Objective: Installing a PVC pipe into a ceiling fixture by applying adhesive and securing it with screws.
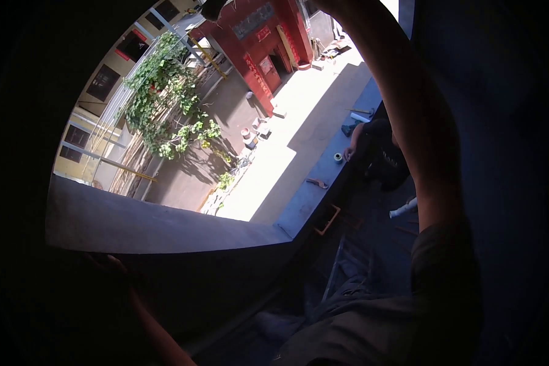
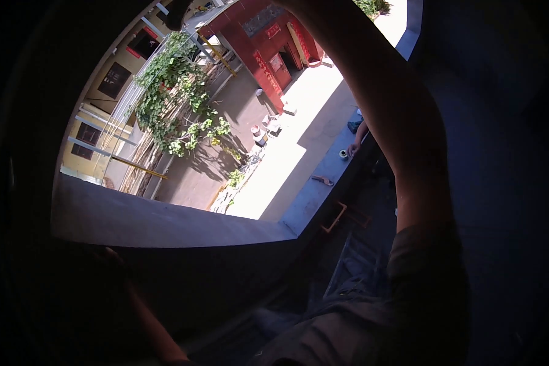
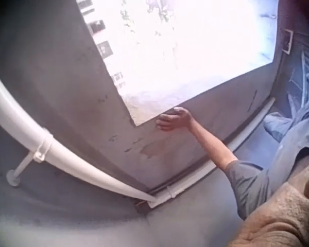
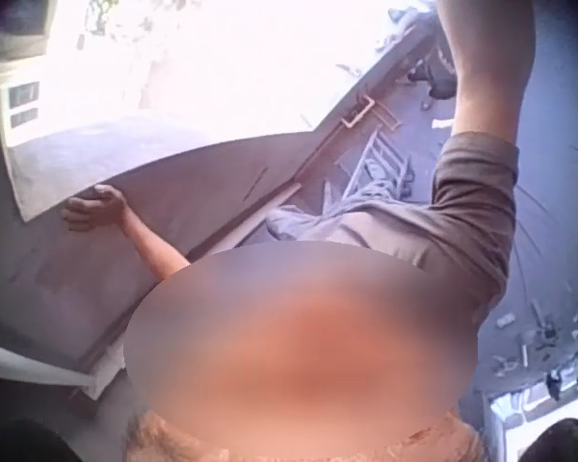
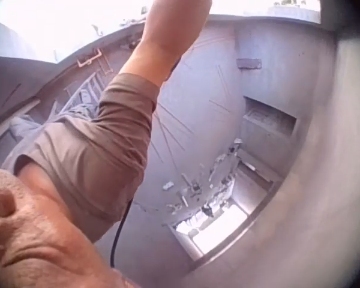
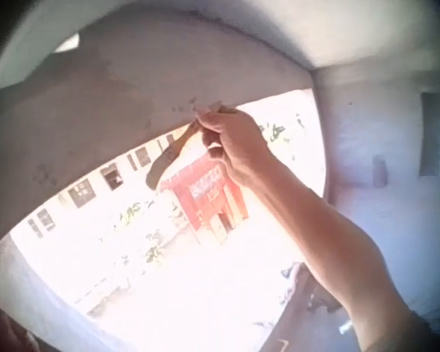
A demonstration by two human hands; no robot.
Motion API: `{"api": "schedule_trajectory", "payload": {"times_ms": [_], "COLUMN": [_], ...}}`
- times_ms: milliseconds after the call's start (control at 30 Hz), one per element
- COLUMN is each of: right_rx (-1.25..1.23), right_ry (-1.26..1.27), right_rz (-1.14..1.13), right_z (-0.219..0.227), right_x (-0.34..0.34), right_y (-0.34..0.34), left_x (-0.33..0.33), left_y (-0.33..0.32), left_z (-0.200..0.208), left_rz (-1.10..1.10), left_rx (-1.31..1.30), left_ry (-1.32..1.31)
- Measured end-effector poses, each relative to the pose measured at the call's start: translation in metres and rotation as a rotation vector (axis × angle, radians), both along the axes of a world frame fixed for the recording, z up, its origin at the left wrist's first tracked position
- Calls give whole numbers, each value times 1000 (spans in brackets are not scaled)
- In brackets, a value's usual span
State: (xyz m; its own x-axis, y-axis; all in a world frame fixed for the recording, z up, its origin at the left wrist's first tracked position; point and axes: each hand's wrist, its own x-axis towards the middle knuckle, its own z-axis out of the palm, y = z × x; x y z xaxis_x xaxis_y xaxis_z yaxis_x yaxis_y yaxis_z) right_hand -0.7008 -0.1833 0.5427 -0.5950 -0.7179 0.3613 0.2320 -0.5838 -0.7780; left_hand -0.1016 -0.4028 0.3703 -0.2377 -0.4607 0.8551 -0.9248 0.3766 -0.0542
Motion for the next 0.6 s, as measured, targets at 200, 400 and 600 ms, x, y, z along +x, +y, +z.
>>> {"api": "schedule_trajectory", "payload": {"times_ms": [200,400,600], "right_rx": [357,740,960], "right_ry": [85,-163,-77], "right_rz": [-267,-399,-673], "right_z": [-286,-530,-582], "right_x": [-10,4,-19], "right_y": [6,56,58], "left_x": [20,-18,-7], "left_y": [-17,-5,-21], "left_z": [7,-2,30], "left_rz": [-131,-110,-82], "left_rx": [-204,-220,-500], "left_ry": [-191,-80,-367]}}
